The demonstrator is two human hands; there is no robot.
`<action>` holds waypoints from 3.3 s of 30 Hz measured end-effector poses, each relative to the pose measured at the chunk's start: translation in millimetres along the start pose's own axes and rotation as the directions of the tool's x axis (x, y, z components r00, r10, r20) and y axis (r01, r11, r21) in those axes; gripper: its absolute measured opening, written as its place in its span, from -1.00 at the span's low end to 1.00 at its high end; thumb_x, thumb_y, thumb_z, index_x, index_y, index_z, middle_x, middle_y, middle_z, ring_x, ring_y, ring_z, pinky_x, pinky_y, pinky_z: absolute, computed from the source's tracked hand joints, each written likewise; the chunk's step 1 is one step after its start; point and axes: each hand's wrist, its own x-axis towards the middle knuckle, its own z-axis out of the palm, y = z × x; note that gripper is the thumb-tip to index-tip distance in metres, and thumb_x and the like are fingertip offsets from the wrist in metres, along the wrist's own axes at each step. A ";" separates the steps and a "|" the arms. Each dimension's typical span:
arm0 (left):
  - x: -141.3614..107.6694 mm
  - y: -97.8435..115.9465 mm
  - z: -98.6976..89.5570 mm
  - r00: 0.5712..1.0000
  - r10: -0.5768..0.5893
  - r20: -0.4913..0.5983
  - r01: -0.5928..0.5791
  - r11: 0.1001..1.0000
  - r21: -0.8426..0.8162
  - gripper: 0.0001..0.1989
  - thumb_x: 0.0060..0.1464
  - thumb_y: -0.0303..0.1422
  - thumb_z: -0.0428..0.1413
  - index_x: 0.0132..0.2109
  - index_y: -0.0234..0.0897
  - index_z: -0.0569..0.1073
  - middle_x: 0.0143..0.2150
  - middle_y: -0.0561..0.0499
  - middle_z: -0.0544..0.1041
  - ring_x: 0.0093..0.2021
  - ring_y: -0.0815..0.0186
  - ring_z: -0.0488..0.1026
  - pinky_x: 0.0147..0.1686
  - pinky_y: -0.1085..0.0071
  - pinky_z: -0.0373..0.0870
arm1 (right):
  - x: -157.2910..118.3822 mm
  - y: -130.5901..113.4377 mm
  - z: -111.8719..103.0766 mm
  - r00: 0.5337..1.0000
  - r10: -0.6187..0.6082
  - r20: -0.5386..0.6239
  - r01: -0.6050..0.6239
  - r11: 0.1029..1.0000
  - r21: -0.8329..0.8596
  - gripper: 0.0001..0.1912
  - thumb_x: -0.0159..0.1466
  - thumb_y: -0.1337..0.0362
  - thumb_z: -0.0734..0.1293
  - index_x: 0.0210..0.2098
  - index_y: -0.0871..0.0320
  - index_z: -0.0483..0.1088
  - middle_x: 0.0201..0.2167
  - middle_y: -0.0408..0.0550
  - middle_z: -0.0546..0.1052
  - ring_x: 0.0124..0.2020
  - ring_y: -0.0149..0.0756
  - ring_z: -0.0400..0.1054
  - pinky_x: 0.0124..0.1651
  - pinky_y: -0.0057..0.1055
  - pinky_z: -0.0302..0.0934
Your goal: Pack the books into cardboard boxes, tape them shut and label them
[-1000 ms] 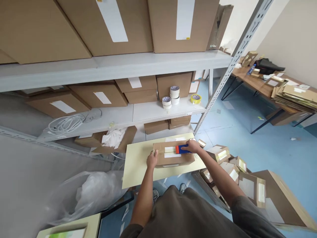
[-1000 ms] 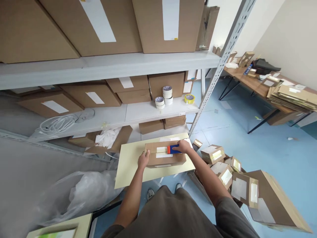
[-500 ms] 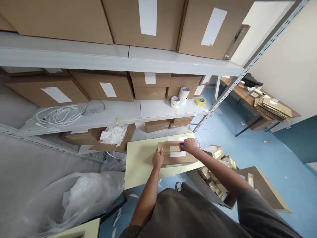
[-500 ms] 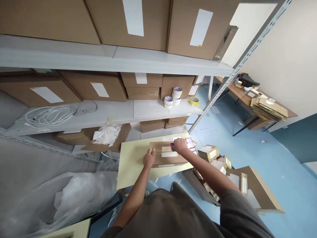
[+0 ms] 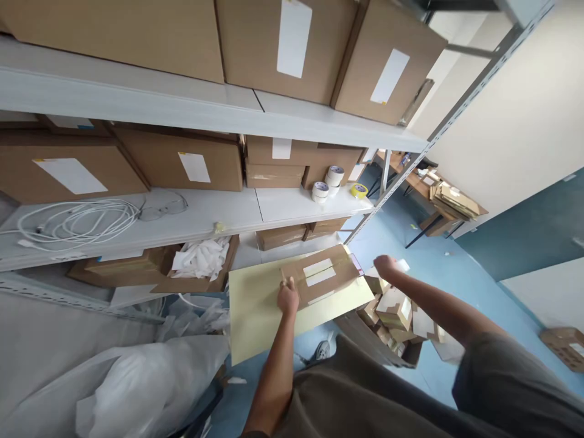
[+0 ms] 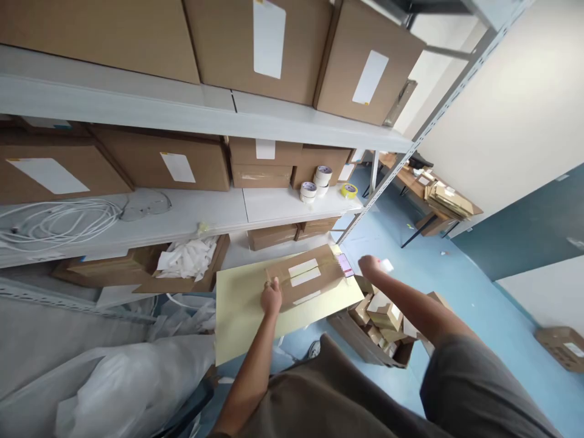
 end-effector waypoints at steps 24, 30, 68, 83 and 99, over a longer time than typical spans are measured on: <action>-0.1 9.5 -20.0 0.996 0.050 0.078 -0.062 0.985 0.161 -0.30 0.38 0.08 -0.16 0.31 -0.41 0.38 0.11 -0.44 0.61 0.12 -0.18 0.57 0.03 0.05 0.47 | -57.9 -32.8 47.8 0.997 -0.066 -0.040 0.074 0.667 0.741 -0.52 0.43 -0.17 0.17 -0.15 0.11 0.44 -0.22 0.01 0.58 -0.16 -0.10 0.44 -0.11 -0.31 0.32; -19.9 36.6 -38.0 0.914 0.374 -0.157 -0.367 0.927 0.072 -0.37 0.39 -0.08 -0.04 0.43 -0.35 0.29 0.43 -0.34 0.35 0.42 -0.06 0.30 0.30 0.14 0.32 | -54.5 -50.1 55.6 0.994 -0.108 0.005 0.021 0.236 0.971 -0.44 0.29 -0.28 0.30 -0.12 0.10 0.40 -0.26 -0.03 0.56 -0.24 -0.16 0.44 -0.20 -0.31 0.39; -14.7 235.9 20.9 0.813 0.580 -0.051 -0.583 0.810 -0.067 -0.71 0.25 -0.15 0.10 -0.30 -0.24 0.56 -0.40 -0.02 0.60 -0.32 0.22 0.52 -0.30 0.42 0.39 | 101.2 11.0 49.4 0.948 -0.316 -0.027 -0.038 -0.198 0.979 -0.43 0.08 -0.12 0.54 -0.11 0.19 0.52 -0.39 -0.11 0.55 -0.40 -0.28 0.39 -0.41 -0.41 0.35; -42.1 253.4 -28.9 0.802 0.591 -0.088 -0.596 0.801 -0.055 -0.66 0.35 -0.12 -0.01 -0.17 -0.19 0.56 -0.29 -0.02 0.65 -0.29 0.22 0.56 -0.28 0.40 0.40 | 142.0 42.9 77.6 0.985 -0.171 0.012 -0.038 -0.151 0.988 -0.41 0.07 -0.11 0.53 -0.05 0.13 0.51 -0.36 -0.10 0.57 -0.38 -0.23 0.42 -0.39 -0.36 0.37; 118.3 366.9 -72.5 0.788 0.479 -0.387 -0.400 0.876 0.270 -0.66 0.23 -0.13 0.11 -0.27 -0.24 0.67 -0.22 -0.15 0.72 -0.15 0.12 0.58 -0.14 0.34 0.38 | 108.1 48.4 61.4 0.942 -0.334 -0.021 -0.032 -0.151 0.988 -0.43 0.11 -0.11 0.53 -0.07 0.18 0.51 -0.39 -0.13 0.45 -0.43 -0.34 0.26 -0.50 -0.44 0.21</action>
